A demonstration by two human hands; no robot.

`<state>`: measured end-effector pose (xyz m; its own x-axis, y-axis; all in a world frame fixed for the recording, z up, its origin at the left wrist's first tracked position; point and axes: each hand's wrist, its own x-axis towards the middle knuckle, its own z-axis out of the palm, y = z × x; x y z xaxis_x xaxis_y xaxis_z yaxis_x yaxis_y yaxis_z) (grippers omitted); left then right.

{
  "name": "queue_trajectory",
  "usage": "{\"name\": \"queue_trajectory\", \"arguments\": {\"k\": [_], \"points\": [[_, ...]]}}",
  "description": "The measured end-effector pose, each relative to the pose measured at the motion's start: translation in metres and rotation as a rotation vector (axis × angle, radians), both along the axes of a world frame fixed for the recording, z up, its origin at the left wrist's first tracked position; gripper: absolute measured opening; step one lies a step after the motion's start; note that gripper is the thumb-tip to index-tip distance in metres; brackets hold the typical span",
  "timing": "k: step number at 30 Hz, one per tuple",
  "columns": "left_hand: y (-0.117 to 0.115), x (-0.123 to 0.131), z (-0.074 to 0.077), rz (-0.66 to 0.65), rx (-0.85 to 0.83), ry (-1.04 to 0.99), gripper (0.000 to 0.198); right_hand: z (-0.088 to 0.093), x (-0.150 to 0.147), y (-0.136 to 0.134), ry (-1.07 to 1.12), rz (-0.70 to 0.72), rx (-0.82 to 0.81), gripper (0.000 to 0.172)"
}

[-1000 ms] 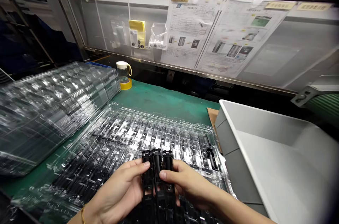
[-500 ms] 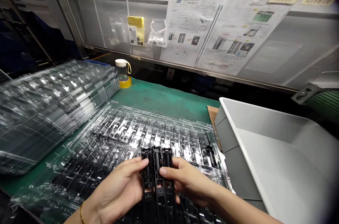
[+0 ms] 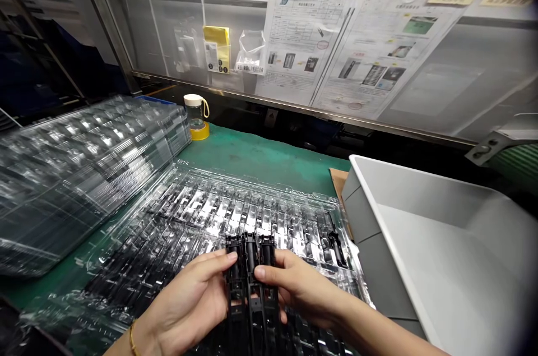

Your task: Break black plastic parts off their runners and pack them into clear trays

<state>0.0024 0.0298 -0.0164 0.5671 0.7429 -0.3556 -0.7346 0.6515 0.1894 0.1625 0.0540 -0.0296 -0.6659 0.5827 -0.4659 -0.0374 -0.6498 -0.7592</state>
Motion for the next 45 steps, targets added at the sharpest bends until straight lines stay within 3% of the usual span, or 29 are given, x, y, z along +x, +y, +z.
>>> {"name": "queue_trajectory", "arguments": {"k": [7, 10, 13, 16, 19, 22, 29, 38, 45], "points": [[-0.003, -0.001, -0.003, -0.012, 0.021, 0.054, 0.029, 0.000, -0.001, 0.001, -0.064, 0.010, 0.022, 0.026], [-0.002, 0.001, 0.000, -0.027, 0.084, 0.158, 0.026, 0.001, -0.001, 0.000, -0.154, 0.044, 0.120, 0.024], [-0.004, 0.003, 0.005, -0.021, 0.242, 0.490, 0.028, 0.007, -0.001, -0.002, -0.296, 0.066, 0.508, 0.015], [-0.008, 0.006, 0.007, 0.021, 0.537, 0.911, 0.031, 0.013, -0.001, -0.004, -0.339, 0.077, 0.961, 0.014], [-0.011, 0.006, 0.004, 0.035, 0.837, 1.113, 0.027, 0.015, 0.001, -0.006, -0.318, 0.124, 1.137, 0.020], [-0.013, 0.005, 0.004, 0.038, 0.956, 1.150, 0.025, 0.015, 0.003, -0.007, -0.293, 0.157, 1.198, 0.028], [-0.015, 0.007, 0.012, 0.021, 0.894, 1.156, 0.022, 0.016, 0.005, -0.007, -0.324, 0.175, 1.228, 0.038], [-0.014, 0.007, 0.008, -0.030, 0.893, 1.168, 0.024, 0.017, 0.007, -0.008, -0.367, 0.241, 1.268, 0.041], [-0.016, 0.005, 0.002, 0.117, 1.148, 1.227, 0.018, 0.020, 0.006, -0.010, -0.489, 0.368, 1.287, 0.042]]}}
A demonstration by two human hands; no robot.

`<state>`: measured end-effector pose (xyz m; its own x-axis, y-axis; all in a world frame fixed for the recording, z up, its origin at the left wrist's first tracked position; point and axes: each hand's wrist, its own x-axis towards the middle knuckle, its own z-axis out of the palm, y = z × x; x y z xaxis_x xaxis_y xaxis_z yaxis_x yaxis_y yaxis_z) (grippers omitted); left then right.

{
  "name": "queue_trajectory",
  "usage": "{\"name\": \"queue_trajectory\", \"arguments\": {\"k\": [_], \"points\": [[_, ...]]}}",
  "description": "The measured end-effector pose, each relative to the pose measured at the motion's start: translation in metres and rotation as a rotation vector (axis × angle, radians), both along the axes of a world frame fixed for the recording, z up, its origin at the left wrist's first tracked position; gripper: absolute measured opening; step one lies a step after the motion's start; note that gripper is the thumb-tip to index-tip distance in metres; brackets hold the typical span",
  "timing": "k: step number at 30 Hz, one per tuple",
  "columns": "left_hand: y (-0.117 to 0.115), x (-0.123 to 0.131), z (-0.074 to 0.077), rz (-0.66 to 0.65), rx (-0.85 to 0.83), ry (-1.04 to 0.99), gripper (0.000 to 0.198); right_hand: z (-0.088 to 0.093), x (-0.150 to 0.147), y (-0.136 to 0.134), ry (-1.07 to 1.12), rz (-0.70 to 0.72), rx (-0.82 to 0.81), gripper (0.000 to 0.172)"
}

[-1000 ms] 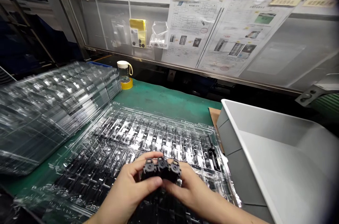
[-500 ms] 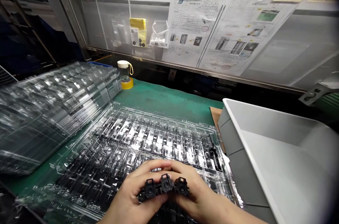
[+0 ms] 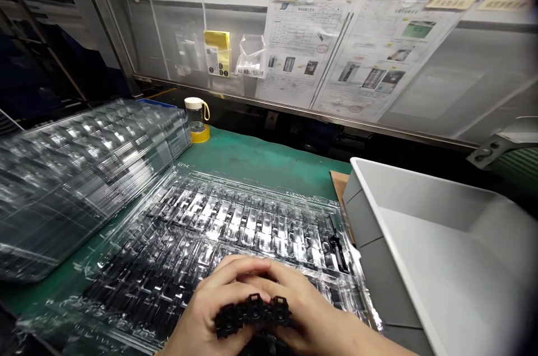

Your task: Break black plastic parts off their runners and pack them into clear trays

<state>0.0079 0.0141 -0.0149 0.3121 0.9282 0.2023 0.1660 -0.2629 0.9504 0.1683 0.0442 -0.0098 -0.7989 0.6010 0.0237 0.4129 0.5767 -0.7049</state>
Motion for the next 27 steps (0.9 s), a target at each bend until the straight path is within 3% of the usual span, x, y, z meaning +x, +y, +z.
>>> {"name": "queue_trajectory", "arguments": {"k": [4, 7, 10, 12, 14, 17, 22, 27], "points": [[0.001, -0.006, 0.004, 0.013, 0.122, 0.031, 0.022, 0.009, 0.013, 0.008, -0.126, -0.119, 0.024, 0.054], [0.012, -0.009, 0.016, -0.047, 0.183, -0.023, 0.027, 0.013, 0.032, 0.027, 0.029, -0.444, -0.001, 0.041], [0.031, -0.001, 0.028, -0.298, 0.189, 0.109, 0.029, 0.012, 0.050, 0.049, 0.331, -0.782, -0.094, 0.025], [0.045, 0.012, 0.030, -0.514, 0.244, 0.300, 0.029, 0.009, 0.059, 0.061, 0.499, -0.897, -0.127, 0.021], [0.058, 0.029, 0.023, -0.664, 0.430, 0.454, 0.034, 0.006, 0.065, 0.068, 0.571, -0.950, -0.110, 0.020], [0.076, 0.058, 0.007, -0.765, 0.651, 0.496, 0.036, 0.003, 0.068, 0.072, 0.552, -0.961, -0.070, 0.018], [0.104, 0.093, -0.020, -0.799, 0.729, 0.449, 0.035, 0.002, 0.065, 0.071, 0.469, -0.936, -0.020, 0.015], [0.127, 0.095, -0.043, -0.714, 0.694, 0.432, 0.037, 0.001, 0.067, 0.071, 0.421, -0.912, 0.004, 0.016]]}}
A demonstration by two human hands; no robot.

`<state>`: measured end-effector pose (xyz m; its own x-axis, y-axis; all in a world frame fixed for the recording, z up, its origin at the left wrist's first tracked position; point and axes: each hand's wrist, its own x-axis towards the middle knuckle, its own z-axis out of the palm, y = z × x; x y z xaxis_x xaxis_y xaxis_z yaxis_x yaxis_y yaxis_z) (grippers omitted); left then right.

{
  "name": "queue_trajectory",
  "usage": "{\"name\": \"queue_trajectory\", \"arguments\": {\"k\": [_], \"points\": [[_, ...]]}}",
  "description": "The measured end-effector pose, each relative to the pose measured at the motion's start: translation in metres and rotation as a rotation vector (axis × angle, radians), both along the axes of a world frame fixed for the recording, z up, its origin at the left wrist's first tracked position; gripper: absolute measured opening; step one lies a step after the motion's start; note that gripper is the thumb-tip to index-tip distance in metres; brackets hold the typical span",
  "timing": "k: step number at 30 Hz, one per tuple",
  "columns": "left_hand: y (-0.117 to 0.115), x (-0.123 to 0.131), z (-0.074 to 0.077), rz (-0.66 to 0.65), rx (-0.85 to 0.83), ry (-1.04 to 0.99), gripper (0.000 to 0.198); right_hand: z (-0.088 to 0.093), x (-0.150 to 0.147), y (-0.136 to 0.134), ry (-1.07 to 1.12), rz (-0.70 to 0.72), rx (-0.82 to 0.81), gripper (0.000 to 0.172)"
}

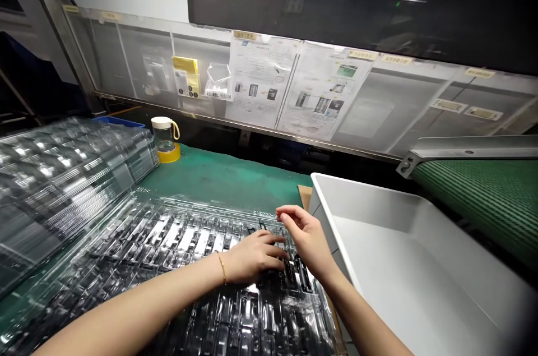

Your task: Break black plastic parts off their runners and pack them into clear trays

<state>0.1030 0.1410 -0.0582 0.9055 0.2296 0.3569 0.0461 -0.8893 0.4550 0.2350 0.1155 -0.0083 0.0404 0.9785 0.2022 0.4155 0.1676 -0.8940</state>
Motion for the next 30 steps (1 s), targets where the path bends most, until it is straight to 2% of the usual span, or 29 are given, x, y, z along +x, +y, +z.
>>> {"name": "queue_trajectory", "arguments": {"k": [3, 8, 13, 20, 30], "points": [[0.002, -0.010, -0.003, 0.005, -0.026, 0.012, 0.041, 0.000, 0.002, 0.001, -0.006, 0.007, 0.000, 0.017], [-0.009, -0.020, 0.006, 0.033, -0.065, 0.076, 0.051, 0.000, 0.002, 0.002, -0.011, 0.017, -0.001, 0.016], [-0.011, -0.014, 0.006, 0.024, -0.063, 0.125, 0.044, 0.000, 0.001, 0.001, -0.022, 0.028, 0.004, 0.016], [-0.007, -0.013, 0.000, 0.016, -0.047, 0.125, 0.044, 0.001, 0.001, 0.000, -0.032, 0.036, 0.001, 0.016], [-0.011, -0.017, -0.006, 0.103, -0.027, 0.173, 0.038, -0.001, 0.000, 0.002, -0.003, 0.038, -0.008, 0.015]]}}
